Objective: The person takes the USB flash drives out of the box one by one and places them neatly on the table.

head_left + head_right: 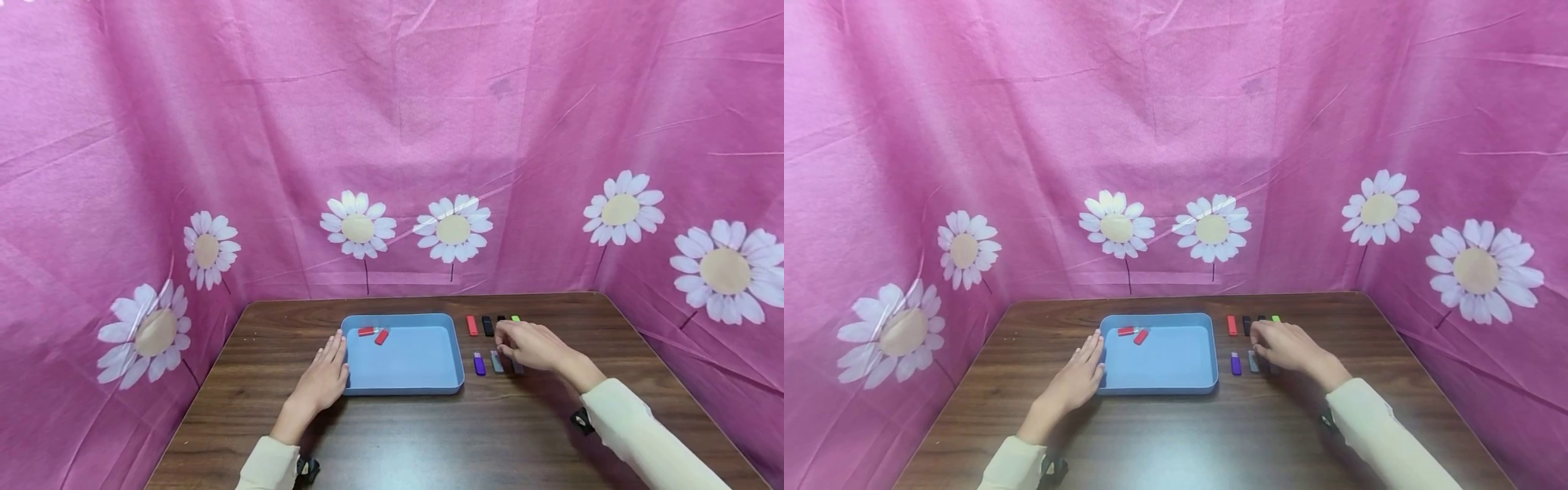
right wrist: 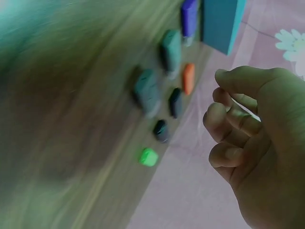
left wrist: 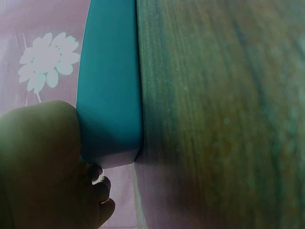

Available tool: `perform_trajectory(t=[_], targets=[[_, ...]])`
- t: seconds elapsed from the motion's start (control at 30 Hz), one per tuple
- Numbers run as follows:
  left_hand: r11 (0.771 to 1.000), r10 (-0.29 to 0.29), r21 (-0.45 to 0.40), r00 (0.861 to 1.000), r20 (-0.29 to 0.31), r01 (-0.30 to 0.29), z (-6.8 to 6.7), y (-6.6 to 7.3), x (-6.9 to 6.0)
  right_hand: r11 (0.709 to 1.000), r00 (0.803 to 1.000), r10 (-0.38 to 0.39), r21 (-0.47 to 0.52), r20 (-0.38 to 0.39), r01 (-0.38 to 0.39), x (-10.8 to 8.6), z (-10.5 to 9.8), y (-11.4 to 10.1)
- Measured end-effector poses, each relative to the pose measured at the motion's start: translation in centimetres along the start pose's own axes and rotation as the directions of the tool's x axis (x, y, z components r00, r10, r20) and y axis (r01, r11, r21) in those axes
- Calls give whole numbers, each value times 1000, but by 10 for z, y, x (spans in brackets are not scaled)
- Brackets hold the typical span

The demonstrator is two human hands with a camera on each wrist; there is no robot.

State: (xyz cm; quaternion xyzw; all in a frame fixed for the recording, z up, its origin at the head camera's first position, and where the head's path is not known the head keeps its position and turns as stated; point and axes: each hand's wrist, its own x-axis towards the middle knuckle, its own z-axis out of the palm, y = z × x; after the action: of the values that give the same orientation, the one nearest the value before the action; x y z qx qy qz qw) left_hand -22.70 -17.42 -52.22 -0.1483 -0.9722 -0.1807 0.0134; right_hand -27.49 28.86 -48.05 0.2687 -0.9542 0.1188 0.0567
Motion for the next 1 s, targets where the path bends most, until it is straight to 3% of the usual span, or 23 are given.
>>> perform_trajectory(t=[0.5, 1.0], targets=[[1000, 5, -5, 1000, -2, -5, -2, 1, 0, 995, 995, -95, -17, 27, 96, 52, -12, -47], [1000, -6, 7, 1000, 12, 6, -4, 3, -1, 971, 968, -236, -28, 84, 239, 91, -17, -99]])
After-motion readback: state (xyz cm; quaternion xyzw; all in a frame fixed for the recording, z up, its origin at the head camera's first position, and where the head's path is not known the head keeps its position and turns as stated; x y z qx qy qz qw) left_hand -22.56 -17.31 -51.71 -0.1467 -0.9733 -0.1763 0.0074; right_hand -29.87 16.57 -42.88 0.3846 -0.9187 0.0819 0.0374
